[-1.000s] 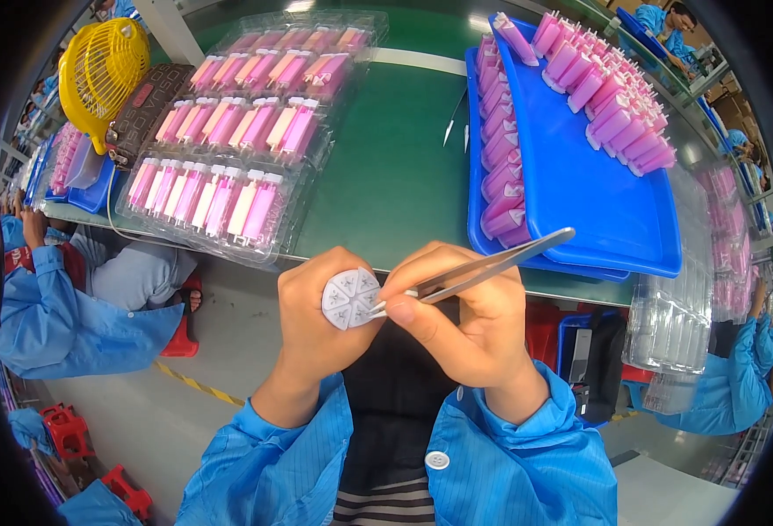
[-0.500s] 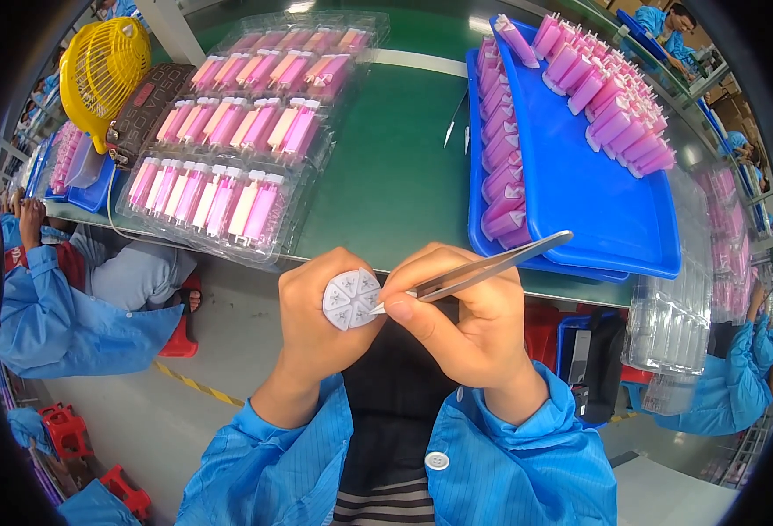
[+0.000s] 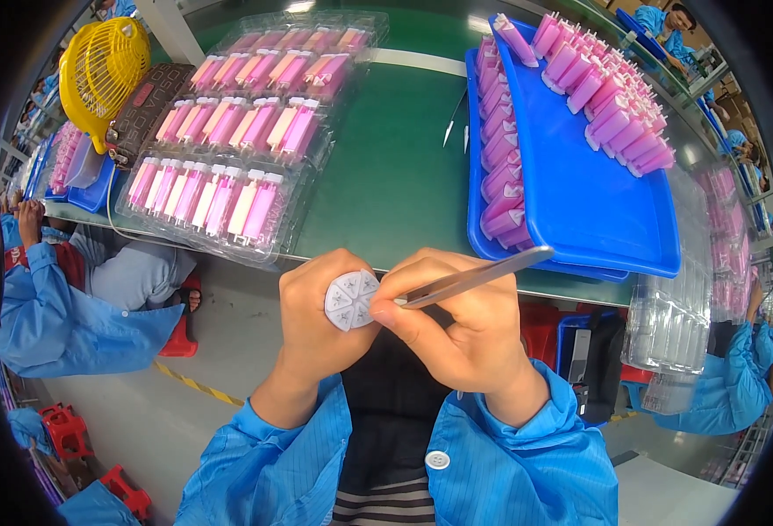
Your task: The person assembles small pink components at a manufacturing workstation using tweezers, then inspects the assembled components.
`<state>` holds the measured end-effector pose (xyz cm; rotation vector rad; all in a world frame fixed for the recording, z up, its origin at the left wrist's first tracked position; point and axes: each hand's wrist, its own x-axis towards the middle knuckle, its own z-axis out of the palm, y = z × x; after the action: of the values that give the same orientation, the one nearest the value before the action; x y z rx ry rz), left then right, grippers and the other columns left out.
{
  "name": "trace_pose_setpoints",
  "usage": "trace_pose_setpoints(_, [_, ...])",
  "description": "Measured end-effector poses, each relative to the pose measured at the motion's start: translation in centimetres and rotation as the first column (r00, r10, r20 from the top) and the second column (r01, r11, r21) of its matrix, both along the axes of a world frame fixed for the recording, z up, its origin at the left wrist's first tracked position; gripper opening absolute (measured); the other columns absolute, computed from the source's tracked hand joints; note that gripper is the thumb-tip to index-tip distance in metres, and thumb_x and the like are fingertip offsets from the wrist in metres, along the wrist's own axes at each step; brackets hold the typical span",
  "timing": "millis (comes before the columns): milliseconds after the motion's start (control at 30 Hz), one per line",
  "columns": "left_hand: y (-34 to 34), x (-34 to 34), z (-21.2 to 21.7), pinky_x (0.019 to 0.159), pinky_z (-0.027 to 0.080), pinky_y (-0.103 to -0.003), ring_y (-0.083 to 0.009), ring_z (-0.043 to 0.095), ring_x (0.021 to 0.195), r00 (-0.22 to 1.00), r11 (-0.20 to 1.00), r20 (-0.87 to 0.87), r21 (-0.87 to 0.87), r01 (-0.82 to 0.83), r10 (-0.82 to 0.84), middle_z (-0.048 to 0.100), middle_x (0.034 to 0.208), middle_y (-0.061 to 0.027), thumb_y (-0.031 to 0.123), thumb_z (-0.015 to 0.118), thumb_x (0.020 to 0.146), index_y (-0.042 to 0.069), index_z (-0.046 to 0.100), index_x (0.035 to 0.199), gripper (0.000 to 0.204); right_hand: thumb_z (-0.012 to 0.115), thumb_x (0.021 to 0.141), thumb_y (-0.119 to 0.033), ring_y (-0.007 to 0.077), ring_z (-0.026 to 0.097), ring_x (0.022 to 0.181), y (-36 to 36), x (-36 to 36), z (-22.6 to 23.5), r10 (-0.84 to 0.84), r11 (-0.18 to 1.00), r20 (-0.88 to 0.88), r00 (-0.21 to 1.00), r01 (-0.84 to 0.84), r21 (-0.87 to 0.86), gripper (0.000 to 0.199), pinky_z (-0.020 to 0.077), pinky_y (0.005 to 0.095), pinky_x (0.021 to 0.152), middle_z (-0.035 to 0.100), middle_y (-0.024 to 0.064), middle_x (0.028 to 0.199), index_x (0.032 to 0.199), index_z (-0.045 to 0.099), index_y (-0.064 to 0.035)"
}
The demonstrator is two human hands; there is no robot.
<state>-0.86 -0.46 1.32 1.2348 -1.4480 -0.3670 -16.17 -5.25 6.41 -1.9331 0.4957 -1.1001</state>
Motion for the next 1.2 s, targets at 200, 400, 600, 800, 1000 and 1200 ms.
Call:
trace_pose_setpoints(200, [0.0, 0.0, 0.0, 0.052, 0.045, -0.032, -0.0268, 0.061, 0.059, 1.0, 1.0, -0.021, 0.0, 0.008, -0.008, 0.059, 0.065, -0.0095, 0.004, 0.077, 0.061, 0.004, 0.057, 0.072, 0.022, 0.076, 0.074, -0.003, 0.0229, 0.063, 0.062, -0.1, 0.1, 0.4, -0.007, 0.976, -0.078, 0.997, -0.01, -0.217, 0.013, 0.047, 0.0288, 0.054, 0.067, 0.0128, 0.075, 0.083, 0.068, 0.0016])
trace_pose_setpoints(400, [0.2, 0.0, 0.3, 0.053, 0.046, -0.029, -0.0176, 0.061, 0.057, 0.938, 0.974, -0.321, 0.136, 0.183, -0.132, 0.06, 0.064, -0.0078, -0.002, 0.073, 0.061, 0.003, 0.057, 0.074, 0.021, 0.081, 0.069, -0.007, 0.0243, 0.066, 0.066, -0.2, -0.3, -0.7, -0.016, 0.974, 0.025, 1.0, 0.021, -0.227, 0.021, 0.0503, 0.0294, 0.058, 0.068, 0.0121, 0.078, 0.085, 0.07, -0.0004])
trace_pose_setpoints(600, [0.5, 0.2, 0.9, 0.054, 0.046, -0.027, -0.0121, 0.06, 0.058, 0.933, 0.969, -0.339, 0.162, 0.186, -0.123, 0.06, 0.063, -0.0065, -0.001, 0.072, 0.064, 0.002, 0.058, 0.075, 0.018, 0.069, 0.09, -0.027, 0.0288, 0.07, 0.084, 1.6, 0.1, -2.4, -0.168, 0.984, 0.449, 0.878, 0.123, 0.129, 0.036, 0.0561, 0.0363, 0.074, 0.071, 0.0182, 0.087, 0.102, 0.063, 0.0066])
trace_pose_setpoints(800, [0.5, 0.1, 1.2, 0.054, 0.047, -0.028, -0.0148, 0.064, 0.059, 0.922, 0.974, -0.371, 0.149, 0.174, -0.108, 0.062, 0.063, -0.0077, 0.001, 0.075, 0.064, 0.002, 0.06, 0.075, 0.019, 0.066, 0.089, -0.036, 0.0384, 0.069, 0.095, 1.0, 0.7, -2.7, -0.027, 0.945, 0.166, 0.986, 0.079, -0.317, 0.038, 0.0582, 0.0418, 0.078, 0.072, 0.0202, 0.089, 0.106, 0.062, -0.0021])
trace_pose_setpoints(1000, [0.7, 0.4, 2.0, 0.055, 0.048, -0.028, -0.0155, 0.065, 0.06, 0.941, 0.98, -0.325, 0.133, 0.148, -0.098, 0.063, 0.065, -0.008, 0.001, 0.073, 0.064, 0.003, 0.061, 0.076, 0.017, 0.064, 0.092, -0.034, 0.0401, 0.069, 0.094, 0.6, 1.4, -3.1, -0.022, 0.962, 0.363, 0.932, 0.119, -0.247, 0.038, 0.0579, 0.0429, 0.076, 0.071, 0.0238, 0.087, 0.108, 0.058, -0.0007])
trace_pose_setpoints(1200, [1.1, 2.2, 3.8, 0.058, 0.048, -0.029, -0.019, 0.064, 0.062, 0.982, 0.99, -0.177, 0.113, 0.087, -0.066, 0.063, 0.069, -0.0094, 0.0, 0.071, 0.063, 0.003, 0.063, 0.08, 0.019, 0.059, 0.097, -0.034, 0.0386, 0.07, 0.092, -0.4, 0.8, -4.7, -0.037, 0.963, 0.345, 0.938, 0.126, -0.237, 0.039, 0.0577, 0.0399, 0.075, 0.067, 0.0304, 0.099, 0.113, 0.05, 0.0002])
